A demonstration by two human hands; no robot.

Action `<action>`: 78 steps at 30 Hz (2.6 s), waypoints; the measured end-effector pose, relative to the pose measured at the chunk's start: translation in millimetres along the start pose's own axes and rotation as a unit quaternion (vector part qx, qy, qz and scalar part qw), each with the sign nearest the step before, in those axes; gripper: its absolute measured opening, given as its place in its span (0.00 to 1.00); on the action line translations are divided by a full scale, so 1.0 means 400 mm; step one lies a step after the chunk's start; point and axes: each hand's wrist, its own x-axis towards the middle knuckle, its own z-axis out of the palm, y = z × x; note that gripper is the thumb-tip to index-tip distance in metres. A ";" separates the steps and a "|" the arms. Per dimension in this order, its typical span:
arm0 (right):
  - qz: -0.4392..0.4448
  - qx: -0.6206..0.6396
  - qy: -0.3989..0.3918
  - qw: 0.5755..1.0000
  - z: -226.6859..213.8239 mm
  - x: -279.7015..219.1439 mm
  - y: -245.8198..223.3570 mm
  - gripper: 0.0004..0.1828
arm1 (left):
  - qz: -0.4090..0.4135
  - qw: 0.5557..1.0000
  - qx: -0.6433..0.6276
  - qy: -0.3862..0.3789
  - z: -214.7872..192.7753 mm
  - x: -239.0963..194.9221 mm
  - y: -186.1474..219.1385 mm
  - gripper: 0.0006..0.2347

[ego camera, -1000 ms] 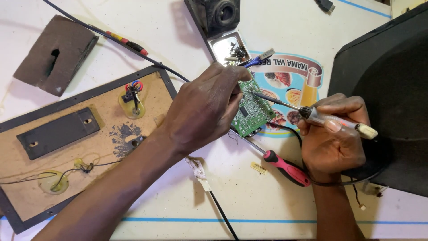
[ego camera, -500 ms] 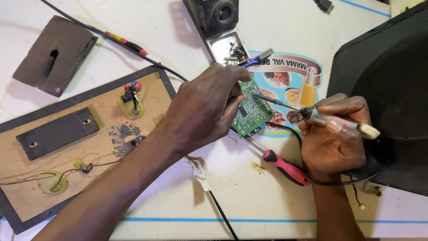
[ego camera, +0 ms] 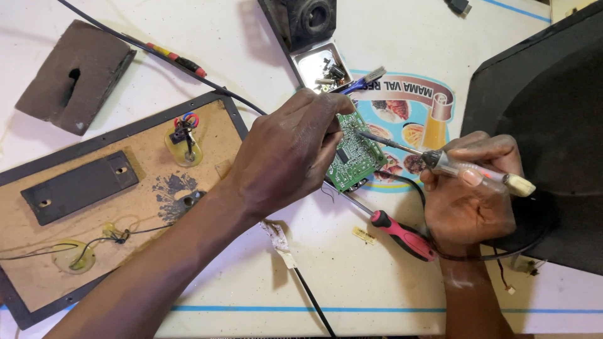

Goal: The person holds a green circuit board and uses a soldering iron to apply solder to multiple points on the board. They rotate the board to access different areas and continue soldering throughout the clip.

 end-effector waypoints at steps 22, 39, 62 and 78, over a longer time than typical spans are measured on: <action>-0.051 -0.111 -0.015 0.992 0.024 -0.013 -0.010 0.15 | -0.002 1.000 0.016 0.000 0.001 0.000 0.000 0.12; -0.146 -0.201 0.010 0.969 0.045 -0.024 -0.026 0.17 | 0.008 1.000 0.025 0.016 0.014 -0.005 0.007 0.11; -0.089 -0.182 -0.057 0.978 0.033 -0.009 -0.088 0.15 | -0.007 0.998 0.059 0.025 0.035 -0.004 0.030 0.15; -0.142 -0.233 -0.067 0.960 0.051 -0.006 -0.072 0.21 | -0.092 0.983 0.155 0.024 -0.045 0.015 0.014 0.16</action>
